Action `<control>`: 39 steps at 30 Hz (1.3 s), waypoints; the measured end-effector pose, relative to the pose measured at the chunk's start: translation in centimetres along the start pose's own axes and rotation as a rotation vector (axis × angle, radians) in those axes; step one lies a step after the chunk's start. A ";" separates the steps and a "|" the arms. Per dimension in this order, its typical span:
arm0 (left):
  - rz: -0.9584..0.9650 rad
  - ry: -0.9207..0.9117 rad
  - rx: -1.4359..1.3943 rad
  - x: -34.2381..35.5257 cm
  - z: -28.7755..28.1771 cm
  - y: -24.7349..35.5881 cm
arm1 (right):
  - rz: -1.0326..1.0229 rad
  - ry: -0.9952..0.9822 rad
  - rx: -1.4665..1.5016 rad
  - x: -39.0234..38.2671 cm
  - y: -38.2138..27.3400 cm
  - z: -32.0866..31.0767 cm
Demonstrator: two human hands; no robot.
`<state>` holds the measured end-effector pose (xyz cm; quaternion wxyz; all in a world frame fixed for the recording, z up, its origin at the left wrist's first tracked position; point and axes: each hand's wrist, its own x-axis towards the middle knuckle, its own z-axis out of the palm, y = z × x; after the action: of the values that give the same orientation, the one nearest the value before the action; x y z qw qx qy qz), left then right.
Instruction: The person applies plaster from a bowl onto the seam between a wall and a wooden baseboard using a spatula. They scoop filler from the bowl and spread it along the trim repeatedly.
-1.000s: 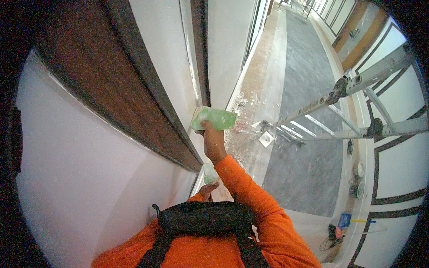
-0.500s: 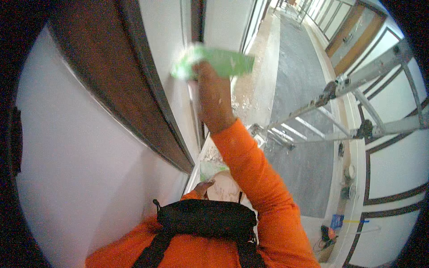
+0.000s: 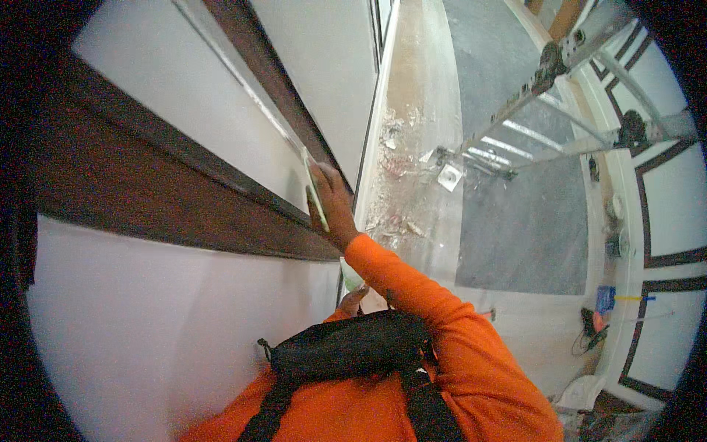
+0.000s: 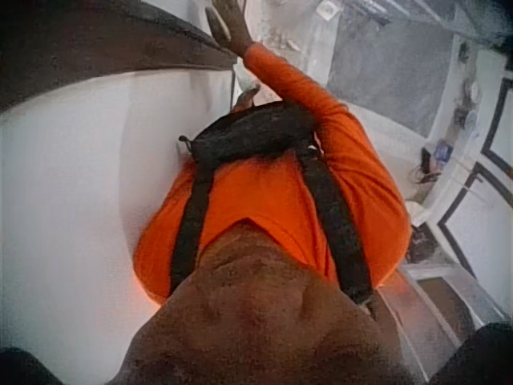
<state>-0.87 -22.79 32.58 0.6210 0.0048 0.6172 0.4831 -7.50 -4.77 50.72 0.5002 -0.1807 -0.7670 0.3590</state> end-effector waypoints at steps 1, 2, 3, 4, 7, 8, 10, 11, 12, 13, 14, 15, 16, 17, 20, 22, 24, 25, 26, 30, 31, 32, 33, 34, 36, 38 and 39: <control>-0.001 0.005 -0.001 0.0 0.0 -0.1 | -0.001 0.008 -0.007 0.3 0.2 0.7; -0.006 0.011 0.001 -0.2 -0.2 -0.3 | 0.004 0.005 -0.021 0.4 0.2 1.4; -0.018 0.014 0.007 -0.6 -0.7 -0.5 | 0.009 0.002 -0.034 0.5 0.1 2.2; -0.023 0.019 0.005 -0.7 -0.8 -0.6 | 0.005 -0.010 -0.046 0.7 0.1 2.5; -0.029 0.025 0.009 -0.6 -1.0 -0.7 | -0.017 -0.058 -0.105 0.6 -0.1 2.5; -0.033 0.024 0.012 -0.6 -1.1 -0.6 | -0.048 -0.058 -0.101 0.9 0.2 2.2; -0.032 0.023 0.022 -0.2 -1.2 -0.3 | -0.027 -0.130 -0.014 1.3 0.3 1.0; -0.032 0.022 0.027 0.0 -1.2 -0.2 | -0.017 -0.161 0.027 1.5 0.2 0.2; -0.030 0.026 0.024 0.0 -1.2 -0.3 | -0.025 -0.189 0.027 1.6 -0.1 -0.6; -0.030 0.026 0.031 0.0 -1.1 -0.3 | -0.005 -0.250 0.034 1.0 0.6 -1.4; -0.027 0.019 0.040 0.1 -1.1 -0.1 | 0.018 -0.308 0.042 -0.4 2.1 -1.8; -0.022 0.025 0.040 0.1 -1.2 0.0 | 0.043 -0.367 0.060 -1.9 3.3 -1.5; -0.013 0.032 0.041 0.0 -1.7 0.4 | 0.195 -0.343 0.111 -3.3 3.7 -0.9; -0.012 0.025 0.050 0.1 -1.3 0.4 | 0.344 -0.315 0.143 -4.4 4.3 -1.2; -0.004 0.008 0.065 0.6 -0.8 0.6 | 0.751 -0.167 0.412 -4.3 6.0 -0.8; -0.003 0.007 0.064 0.7 -0.7 0.4 | 0.920 -0.110 0.621 -2.1 5.3 -0.2; 0.001 0.016 0.055 0.6 -0.9 0.3 | 0.966 -0.102 0.667 0.4 3.3 0.5; -0.001 0.009 0.060 0.7 -0.7 0.1 | 0.986 -0.091 0.680 1.5 2.5 0.2; -0.004 0.006 0.059 0.7 -0.9 0.0 | 0.951 -0.058 0.739 2.6 1.2 -0.3; -0.005 0.011 0.063 0.3 -0.9 -0.6 | 0.770 -0.055 1.004 7.7 -4.5 -3.0; -0.007 0.011 0.061 0.2 -0.8 -0.6 | 0.715 -0.074 1.076 8.4 -5.3 -3.5; -0.003 0.017 0.060 0.3 -1.0 -0.6 | 0.441 -0.100 0.724 8.4 -5.6 -4.1; -0.006 0.023 0.056 0.1 -1.3 -0.7 | 0.168 -0.122 0.373 8.2 -5.5 -5.2; -0.004 0.025 0.057 0.0 -1.3 -0.7 | -0.109 -0.135 0.017 8.1 -5.5 -6.1; -0.004 0.021 0.067 0.1 -1.0 -0.5 | 0.317 -0.036 0.309 5.9 -4.0 -6.1; -0.008 0.014 0.078 0.2 -0.6 -0.2 | 0.325 0.028 0.184 1.9 -0.9 -4.7; -0.009 0.013 0.080 0.3 -0.5 -0.1 | 0.118 0.035 -0.082 -0.1 0.4 -3.5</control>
<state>-1.27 -22.95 32.17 0.6185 0.0238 0.6399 0.4554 -4.36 -3.23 51.19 0.4837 -0.2522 -0.7600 0.3532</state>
